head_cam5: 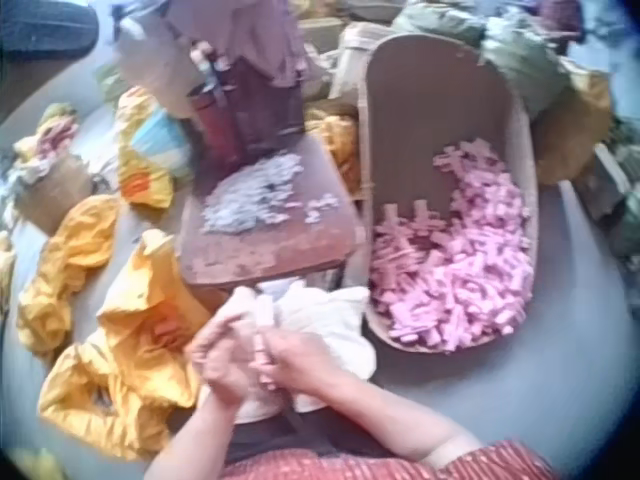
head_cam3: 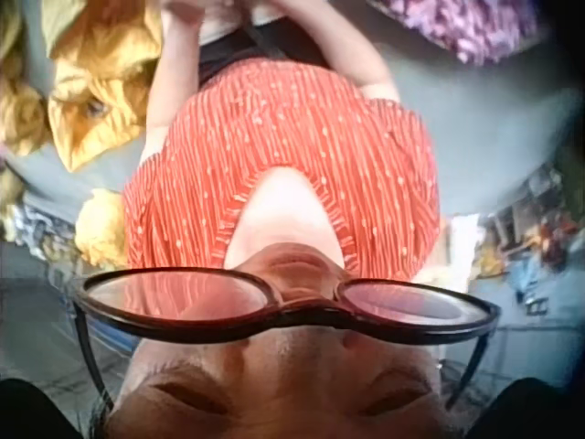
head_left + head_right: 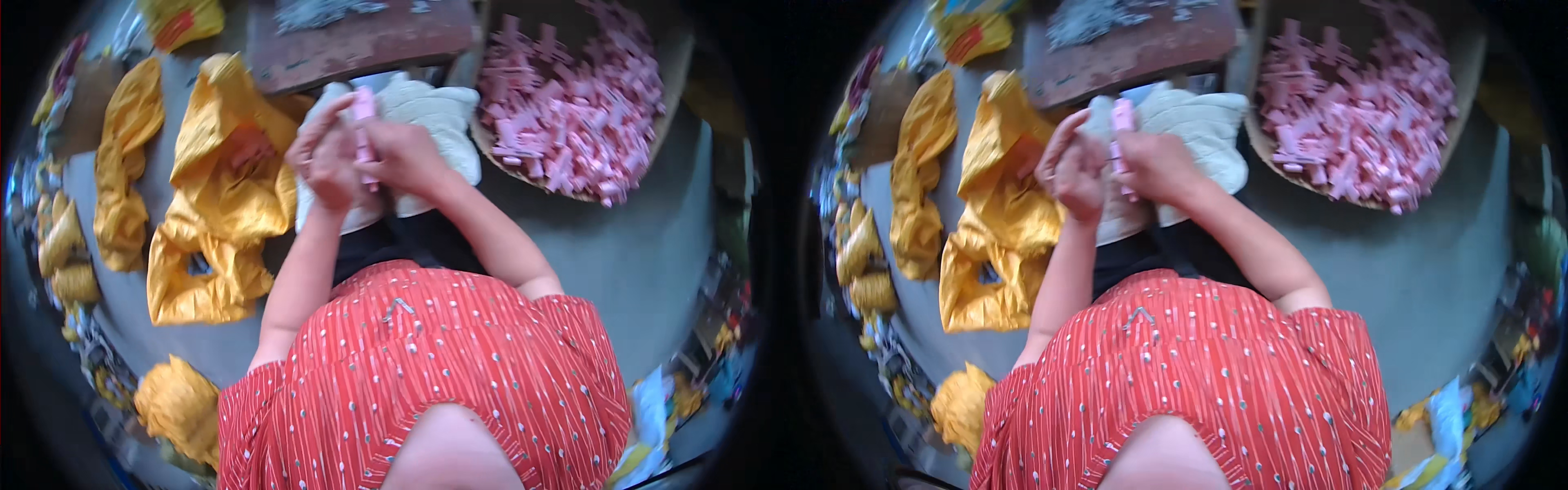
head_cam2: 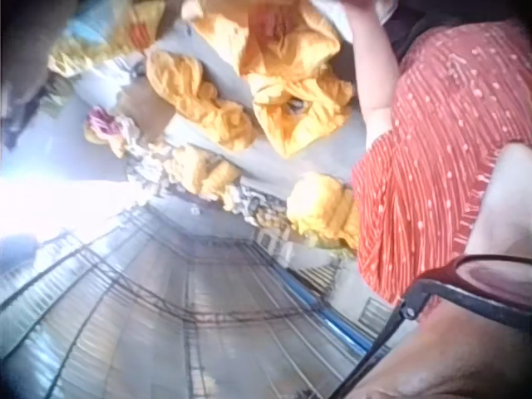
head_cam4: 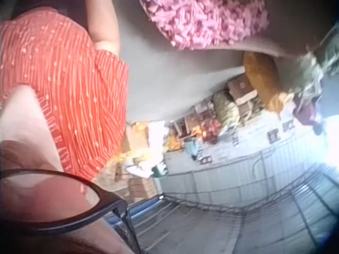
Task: The person assembles toy guns by retrieving parts from bags and boxes, inserting plastic components into the gun bodies, and fitting the pieces together by hand.
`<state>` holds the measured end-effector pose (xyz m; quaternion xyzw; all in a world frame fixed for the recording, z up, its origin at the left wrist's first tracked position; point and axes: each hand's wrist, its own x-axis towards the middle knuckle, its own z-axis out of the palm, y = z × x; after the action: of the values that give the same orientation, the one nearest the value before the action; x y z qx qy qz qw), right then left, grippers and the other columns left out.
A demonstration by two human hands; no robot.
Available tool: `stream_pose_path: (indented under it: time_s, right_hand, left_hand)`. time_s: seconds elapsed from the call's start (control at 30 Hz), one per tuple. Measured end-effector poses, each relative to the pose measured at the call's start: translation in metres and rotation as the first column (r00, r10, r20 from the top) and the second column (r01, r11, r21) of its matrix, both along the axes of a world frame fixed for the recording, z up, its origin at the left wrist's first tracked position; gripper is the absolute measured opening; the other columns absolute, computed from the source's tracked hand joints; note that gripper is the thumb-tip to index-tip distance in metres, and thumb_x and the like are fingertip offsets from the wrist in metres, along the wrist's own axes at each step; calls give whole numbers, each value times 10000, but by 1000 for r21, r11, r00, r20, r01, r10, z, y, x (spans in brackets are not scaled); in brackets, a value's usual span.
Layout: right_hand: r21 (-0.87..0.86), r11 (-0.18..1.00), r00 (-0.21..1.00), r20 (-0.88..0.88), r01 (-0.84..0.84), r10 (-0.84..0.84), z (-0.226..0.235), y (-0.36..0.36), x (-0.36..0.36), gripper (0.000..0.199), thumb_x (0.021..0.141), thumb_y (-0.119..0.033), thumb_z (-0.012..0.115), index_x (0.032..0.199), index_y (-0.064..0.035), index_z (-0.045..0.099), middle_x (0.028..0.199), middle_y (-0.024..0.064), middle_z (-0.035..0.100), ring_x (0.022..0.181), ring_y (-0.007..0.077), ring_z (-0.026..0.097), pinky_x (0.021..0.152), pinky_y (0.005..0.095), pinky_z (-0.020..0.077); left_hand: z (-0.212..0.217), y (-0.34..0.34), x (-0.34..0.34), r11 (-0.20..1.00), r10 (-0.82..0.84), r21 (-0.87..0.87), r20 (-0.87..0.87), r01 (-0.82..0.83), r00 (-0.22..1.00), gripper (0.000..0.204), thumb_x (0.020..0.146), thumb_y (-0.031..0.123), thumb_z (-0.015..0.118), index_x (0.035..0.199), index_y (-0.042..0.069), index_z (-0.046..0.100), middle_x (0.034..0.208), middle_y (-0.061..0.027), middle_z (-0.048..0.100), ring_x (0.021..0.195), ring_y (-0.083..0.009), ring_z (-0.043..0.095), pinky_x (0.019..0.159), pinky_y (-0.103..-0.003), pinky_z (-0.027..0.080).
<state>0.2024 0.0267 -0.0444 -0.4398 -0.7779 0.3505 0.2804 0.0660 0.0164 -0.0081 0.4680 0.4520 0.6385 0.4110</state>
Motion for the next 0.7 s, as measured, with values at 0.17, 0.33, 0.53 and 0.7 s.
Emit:
stream_pose_path:
  time_s: [0.17,0.33,0.53,0.7]
  right_hand:
    - [-303,938,875,-484,-167,-1,8,8,44,206,845,-147,727,1013,-46,664,735,56,641,684,143,647,635,305,512]
    - [-87,777,775,-64,624,-629,-112,34,145,233,880,-234,628,998,-50,707,944,152,718,894,340,692,780,404,537]
    - [-448,640,732,620,625,-281,-304,4,275,656,903,-544,529,1177,42,636,1124,300,659,1062,452,636,882,500,503]
    - [-202,681,536,780,703,-322,-323,-9,274,854,760,-553,733,1349,17,493,1223,295,623,1138,438,607,956,494,488]
  left_hand:
    - [27,-7,8,998,-29,-51,82,33,996,361,904,-17,423,1173,-107,647,604,44,396,511,-35,338,497,-210,240]
    - [40,-15,-20,995,77,-11,-549,-99,832,393,944,58,432,1274,-54,612,607,18,386,504,-69,315,491,-231,281]
    - [13,-9,8,942,-267,-323,-889,-95,371,580,860,296,642,1411,150,534,835,-233,676,739,-383,675,670,-469,527]
    - [45,-18,-28,950,-200,-293,-839,-110,506,563,829,182,694,1369,95,561,1033,-210,701,823,-263,700,742,-372,546]
